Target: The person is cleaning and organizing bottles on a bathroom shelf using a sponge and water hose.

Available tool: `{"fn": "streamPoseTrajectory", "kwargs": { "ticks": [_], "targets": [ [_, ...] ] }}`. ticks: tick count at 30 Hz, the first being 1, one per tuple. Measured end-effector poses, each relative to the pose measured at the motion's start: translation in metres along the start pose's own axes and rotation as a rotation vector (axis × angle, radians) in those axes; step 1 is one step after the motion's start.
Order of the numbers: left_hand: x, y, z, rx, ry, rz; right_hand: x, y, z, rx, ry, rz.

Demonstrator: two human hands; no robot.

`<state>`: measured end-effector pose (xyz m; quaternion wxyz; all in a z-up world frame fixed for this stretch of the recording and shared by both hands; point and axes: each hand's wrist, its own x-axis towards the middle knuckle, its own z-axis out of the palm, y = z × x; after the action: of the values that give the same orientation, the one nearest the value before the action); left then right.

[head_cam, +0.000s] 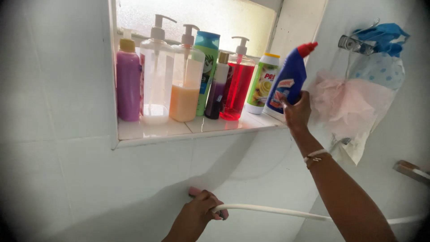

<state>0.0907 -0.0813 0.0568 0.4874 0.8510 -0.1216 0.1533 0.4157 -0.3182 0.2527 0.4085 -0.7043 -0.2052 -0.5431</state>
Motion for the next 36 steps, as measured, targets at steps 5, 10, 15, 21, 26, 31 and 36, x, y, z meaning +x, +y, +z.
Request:
{"fn": "streamPoseTrajectory", "kwargs": {
  "ticks": [5, 10, 15, 21, 26, 31, 36],
  "targets": [
    [-0.004, 0.008, -0.002, 0.007, -0.029, -0.11, -0.019, 0.035, 0.023, -0.276, 0.034, 0.067],
    [-0.009, 0.003, -0.004, -0.073, 0.019, -0.07, -0.023, -0.023, 0.005, -0.699, -0.217, 0.045],
    [-0.01, -0.001, -0.009, -0.085, 0.02, -0.044, -0.006, -0.015, 0.018, -0.913, -0.367, 0.072],
    [-0.009, -0.007, -0.007, -0.045, 0.024, -0.003, 0.0, -0.017, 0.016, -0.958, -0.514, 0.192],
    [-0.009, 0.0, -0.01, -0.054, 0.034, -0.001, 0.002, -0.066, -0.005, -0.695, -0.412, 0.142],
    [-0.008, 0.002, -0.01, 0.034, 0.029, -0.028, -0.001, -0.077, 0.046, 0.325, -0.755, 0.063],
    [-0.01, -0.004, -0.006, 0.023, 0.066, -0.024, -0.023, -0.082, 0.07, 0.189, -0.721, 0.13]
  ]
}}
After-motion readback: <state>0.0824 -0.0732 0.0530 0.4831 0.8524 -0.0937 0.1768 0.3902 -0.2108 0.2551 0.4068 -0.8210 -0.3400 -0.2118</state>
